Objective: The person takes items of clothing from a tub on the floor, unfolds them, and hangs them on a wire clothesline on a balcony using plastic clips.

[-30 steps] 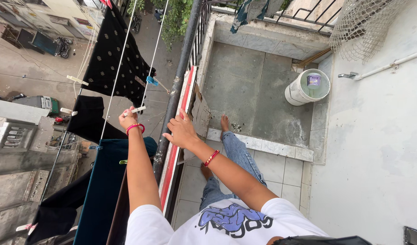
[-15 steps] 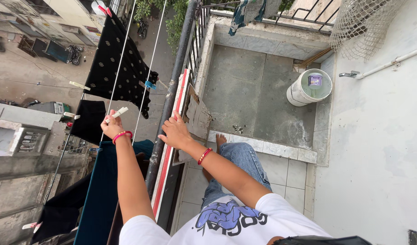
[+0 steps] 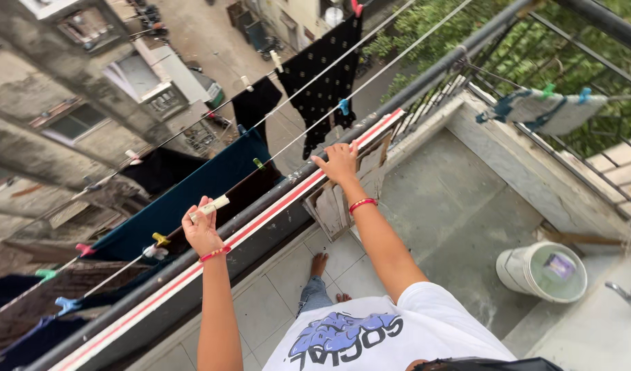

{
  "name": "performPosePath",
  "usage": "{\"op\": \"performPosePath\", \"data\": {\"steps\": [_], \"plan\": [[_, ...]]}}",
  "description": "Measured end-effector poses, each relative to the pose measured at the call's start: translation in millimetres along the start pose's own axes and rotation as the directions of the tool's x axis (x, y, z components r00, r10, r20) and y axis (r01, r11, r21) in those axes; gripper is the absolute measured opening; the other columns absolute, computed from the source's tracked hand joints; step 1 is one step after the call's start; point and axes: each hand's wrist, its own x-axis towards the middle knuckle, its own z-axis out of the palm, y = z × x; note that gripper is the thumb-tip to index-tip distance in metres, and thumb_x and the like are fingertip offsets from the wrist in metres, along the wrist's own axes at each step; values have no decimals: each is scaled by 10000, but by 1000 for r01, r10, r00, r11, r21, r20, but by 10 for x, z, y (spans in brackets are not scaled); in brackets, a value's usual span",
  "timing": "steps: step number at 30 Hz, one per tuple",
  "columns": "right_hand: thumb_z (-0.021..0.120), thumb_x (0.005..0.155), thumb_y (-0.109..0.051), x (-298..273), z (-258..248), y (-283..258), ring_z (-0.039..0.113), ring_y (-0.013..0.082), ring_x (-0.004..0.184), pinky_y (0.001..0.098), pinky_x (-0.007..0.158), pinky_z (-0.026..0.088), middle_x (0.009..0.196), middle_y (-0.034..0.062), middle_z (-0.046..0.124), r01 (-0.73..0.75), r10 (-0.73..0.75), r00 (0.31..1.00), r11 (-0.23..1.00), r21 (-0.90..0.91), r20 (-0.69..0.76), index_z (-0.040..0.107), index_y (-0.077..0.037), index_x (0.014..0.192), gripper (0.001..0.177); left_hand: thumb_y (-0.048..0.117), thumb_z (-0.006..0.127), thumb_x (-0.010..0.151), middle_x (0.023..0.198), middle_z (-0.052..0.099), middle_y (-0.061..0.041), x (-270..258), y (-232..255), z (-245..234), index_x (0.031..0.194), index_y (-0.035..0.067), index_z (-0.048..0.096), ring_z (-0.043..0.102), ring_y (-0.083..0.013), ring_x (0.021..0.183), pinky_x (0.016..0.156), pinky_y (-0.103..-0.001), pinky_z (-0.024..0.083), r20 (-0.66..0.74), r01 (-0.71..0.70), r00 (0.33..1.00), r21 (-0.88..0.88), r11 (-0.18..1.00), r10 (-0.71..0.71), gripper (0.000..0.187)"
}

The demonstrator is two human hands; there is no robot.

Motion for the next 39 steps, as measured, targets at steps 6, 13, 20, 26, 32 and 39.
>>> {"op": "performPosePath", "data": {"steps": [6,13,20,26,32,39], "plan": [[535,987,-541,136,-145,260,610,199,1167,488,1138,272,1175,40,717,-218,116,974,704,676,193,688,-111,1237,521,156,531,1080,1331,635,-241,-1746,550,-1429,1339,29,453,674,-302,1176,982,-390,580,-369,-25,927,116,993,66,298],[588,1023,-334,-1532,-95,-931,637,89,1067,254,928,474,1137,-13,705,-407,-43,907,167,898,419,675,-70,1200,329,146,557,1038,1254,654,-184,-3137,453,-2018,1286,60,408,676,-273,1104,911,-400,591,-559,17,827,134,991,62,301],[666,989,-237,-3494,145,-2475,616,106,1005,271,919,489,1053,8,697,-510,-565,539,371,776,625,709,-44,1213,299,159,628,1022,1142,728,-145,-3721,395,-2020,1352,22,507,706,-214,1027,882,-344,584,-443,42,886,365,930,134,378],[704,925,-209,-4479,-69,-3715,670,145,1086,315,964,531,1142,12,679,-421,-821,80,487,766,566,652,-46,1271,386,226,674,959,943,773,-79,-4392,1064,-2523,1523,166,409,771,-220,842,745,-355,598,-452,282,862,802,526,227,625],[748,907,-132,-5656,198,-4792,718,164,995,310,904,574,1077,91,735,-403,-842,-233,539,740,487,675,3,1243,369,292,723,887,942,779,-94,-5266,1974,-3501,1550,162,267,758,-309,886,748,-411,581,-484,334,833,826,453,269,815],[772,866,-47,-6706,353,-5636,740,171,912,302,842,592,973,122,755,-311,-788,-408,594,742,460,680,-3,1077,235,383,747,912,979,777,-91,-6041,2575,-4302,1560,195,294,746,-309,923,794,-414,567,-614,488,763,753,443,203,812]]}}
